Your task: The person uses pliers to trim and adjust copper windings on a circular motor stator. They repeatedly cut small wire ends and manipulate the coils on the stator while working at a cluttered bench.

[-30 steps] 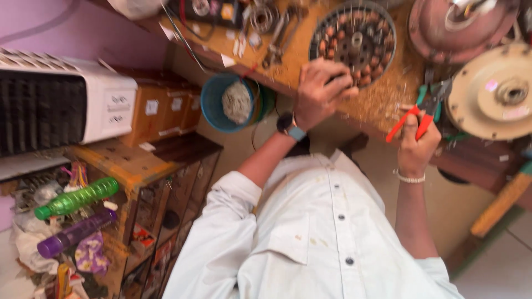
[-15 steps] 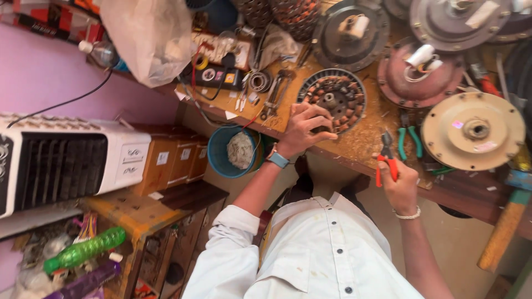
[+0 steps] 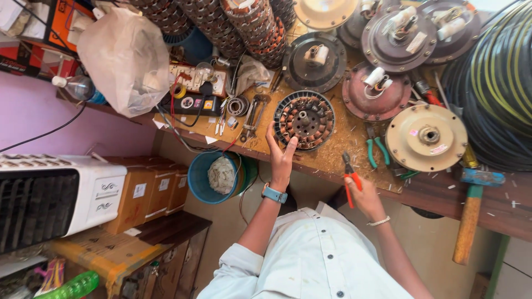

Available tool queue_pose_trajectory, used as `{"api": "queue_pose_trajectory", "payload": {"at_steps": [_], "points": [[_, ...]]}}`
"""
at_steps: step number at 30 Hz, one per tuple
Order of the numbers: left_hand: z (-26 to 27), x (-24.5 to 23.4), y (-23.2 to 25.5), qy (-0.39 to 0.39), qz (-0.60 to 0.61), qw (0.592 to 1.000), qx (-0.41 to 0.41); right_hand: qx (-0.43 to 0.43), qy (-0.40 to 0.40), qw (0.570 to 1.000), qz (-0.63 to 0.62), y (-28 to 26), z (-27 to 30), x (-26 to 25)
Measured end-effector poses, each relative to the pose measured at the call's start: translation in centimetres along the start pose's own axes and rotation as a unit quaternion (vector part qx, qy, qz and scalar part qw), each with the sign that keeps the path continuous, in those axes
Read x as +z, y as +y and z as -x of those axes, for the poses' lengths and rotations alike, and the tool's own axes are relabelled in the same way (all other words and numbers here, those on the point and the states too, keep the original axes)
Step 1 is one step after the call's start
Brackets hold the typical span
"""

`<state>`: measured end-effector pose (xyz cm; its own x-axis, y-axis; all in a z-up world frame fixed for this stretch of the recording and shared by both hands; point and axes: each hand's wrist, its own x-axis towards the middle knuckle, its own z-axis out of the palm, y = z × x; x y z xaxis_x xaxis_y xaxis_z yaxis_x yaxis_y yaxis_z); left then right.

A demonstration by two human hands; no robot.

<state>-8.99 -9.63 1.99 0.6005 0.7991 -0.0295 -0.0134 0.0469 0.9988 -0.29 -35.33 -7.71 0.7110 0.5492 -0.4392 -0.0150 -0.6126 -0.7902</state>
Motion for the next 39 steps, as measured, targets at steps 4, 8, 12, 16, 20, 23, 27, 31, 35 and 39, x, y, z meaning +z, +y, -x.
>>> {"api": "queue_pose_trajectory", "payload": {"at_steps": [4, 8, 12, 16, 20, 23, 27, 31, 35, 39], "points": [[-0.1, 0.1, 0.0, -0.013, -0.035, 0.999, 0.023, -0.004, 0.001, 0.995, -0.097, -3.2, 0.7, -0.6], [-1.2, -1.4, 1.6, -0.052, -0.05, 0.997, 0.001, -0.023, 0.071, 0.98, -0.185, -6.7, 0.7, -1.2], [0.0, -2.1, 2.3, 0.073, -0.284, 0.929, 0.225, -0.056, 0.141, 0.963, -0.224, -8.9, 0.0, -2.5], [3.4, -3.0, 4.4, -0.027, -0.336, 0.941, 0.034, 0.04, -0.054, 0.843, -0.534, -10.6, 0.7, -5.3], [6.8, -0.6, 6.2, -0.273, -0.027, 0.957, -0.094, -0.011, -0.102, 0.776, -0.622, -12.9, 2.9, -5.7], [7.0, 2.3, 6.4, -0.31, 0.153, 0.925, -0.158, -0.06, -0.041, 0.829, -0.555, -15.0, 3.5, -4.4], [8.8, 2.8, 4.9, -0.295, 0.227, 0.883, -0.286, -0.169, 0.127, 0.938, -0.274, -16.0, 4.0, -2.6], [11.0, 4.6, 2.1, -0.271, 0.182, 0.903, -0.281, -0.228, 0.143, 0.955, -0.123, -15.2, 4.2, -1.8], [9.8, 3.6, 0.6, -0.264, 0.196, 0.897, -0.293, -0.162, 0.069, 0.97, -0.167, -14.9, 3.7, -0.6], [6.9, 0.0, 0.6, -0.315, 0.114, 0.902, -0.272, -0.162, -0.009, 0.987, 0.015, -16.1, 2.8, -5.1]]}}
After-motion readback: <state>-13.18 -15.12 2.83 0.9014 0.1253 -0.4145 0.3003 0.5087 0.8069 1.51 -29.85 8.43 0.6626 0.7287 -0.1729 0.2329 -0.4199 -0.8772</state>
